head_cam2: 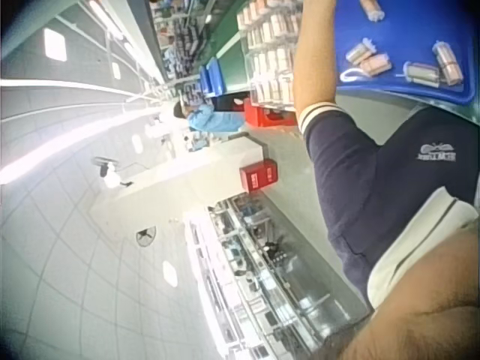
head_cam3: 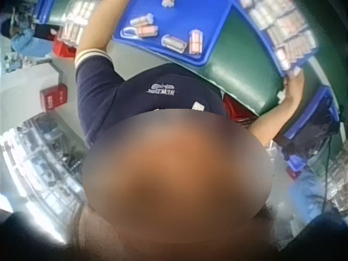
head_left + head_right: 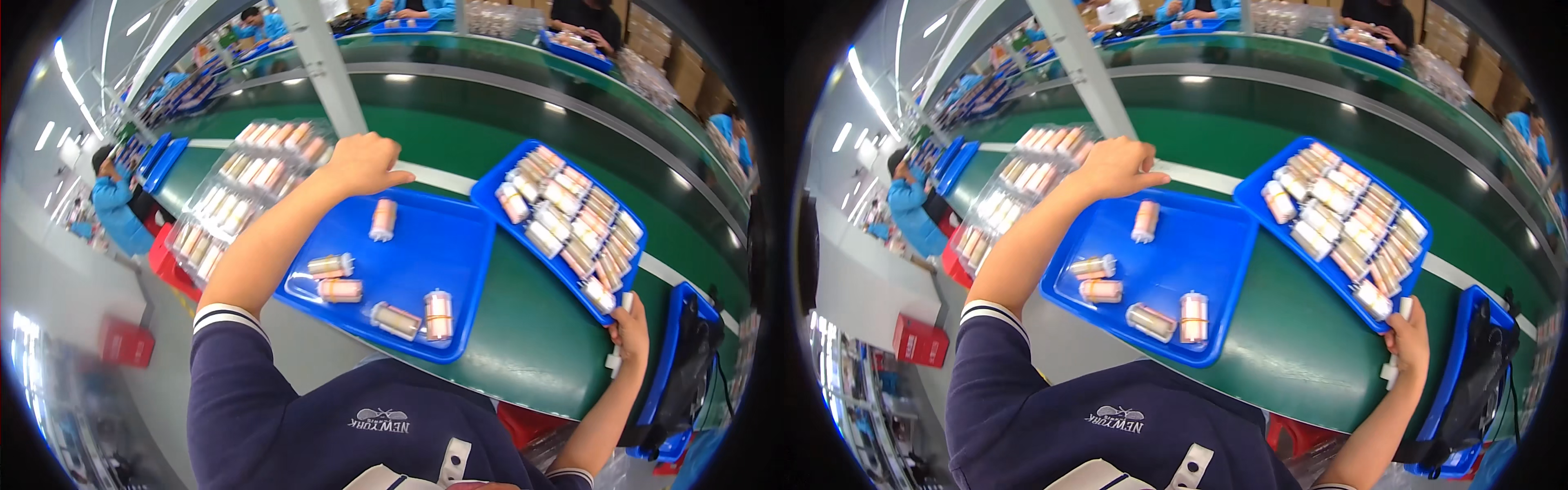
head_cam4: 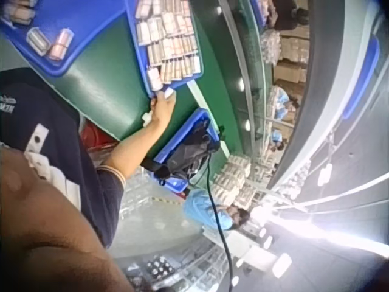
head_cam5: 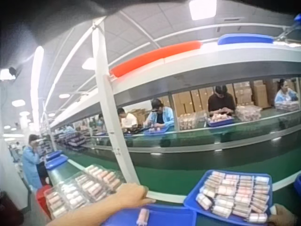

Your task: The person applies liquid to bundled cylindrical components using a dispenser bottle, arranges the bundles, and places them into plastic trays on the workbench.

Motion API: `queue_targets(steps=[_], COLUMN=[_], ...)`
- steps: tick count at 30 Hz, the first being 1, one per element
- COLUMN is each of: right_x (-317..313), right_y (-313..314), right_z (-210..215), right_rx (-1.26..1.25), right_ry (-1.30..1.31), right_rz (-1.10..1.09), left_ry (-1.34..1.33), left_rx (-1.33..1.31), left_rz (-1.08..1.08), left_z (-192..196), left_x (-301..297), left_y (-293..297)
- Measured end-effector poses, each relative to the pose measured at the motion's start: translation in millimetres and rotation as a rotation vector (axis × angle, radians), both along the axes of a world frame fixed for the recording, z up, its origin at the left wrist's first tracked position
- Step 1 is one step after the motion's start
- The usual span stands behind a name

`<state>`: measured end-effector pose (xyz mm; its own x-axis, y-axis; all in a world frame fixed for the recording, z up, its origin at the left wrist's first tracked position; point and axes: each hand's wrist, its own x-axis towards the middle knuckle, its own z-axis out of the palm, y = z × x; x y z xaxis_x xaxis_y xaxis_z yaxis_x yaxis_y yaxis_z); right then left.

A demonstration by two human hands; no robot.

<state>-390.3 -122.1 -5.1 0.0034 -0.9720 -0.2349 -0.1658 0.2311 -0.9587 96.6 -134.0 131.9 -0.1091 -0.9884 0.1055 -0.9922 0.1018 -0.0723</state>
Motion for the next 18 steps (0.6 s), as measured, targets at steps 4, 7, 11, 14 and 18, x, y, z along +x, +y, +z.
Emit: queue_targets(steps=[4, 7, 11, 14, 18], right_x=[6.2, 2.5, 0.0, 1.9, 2.3], right_y=[-3.5, -6.7, -2.3, -1.1, 0.7], right_z=[1.4, -2.3, -3.2, -2.0, -1.0], right_rx=[0.010, -0.002, -0.005, 0.012, 0.009], right_ry=[0.003, 0.019, 0.024, 0.026, 0.024], right_rz=[0.000, 0.044, 0.011, 0.009, 0.011], left_ry=[-0.057, 0.246, 0.298, 0.035, 0.348], left_rx=[0.252, 0.111, -0.060, -0.001, 0.523], left_rz=[0.192, 0.150, -0.028, -0.022, -0.119], left_z=[-47.7, -68.0, -47.7, -38.5, -42.5], left_x=[22.3, 17.3, 31.4, 55.5, 94.4], left_y=[31.8, 39.4, 62.8, 93.6, 116.9])
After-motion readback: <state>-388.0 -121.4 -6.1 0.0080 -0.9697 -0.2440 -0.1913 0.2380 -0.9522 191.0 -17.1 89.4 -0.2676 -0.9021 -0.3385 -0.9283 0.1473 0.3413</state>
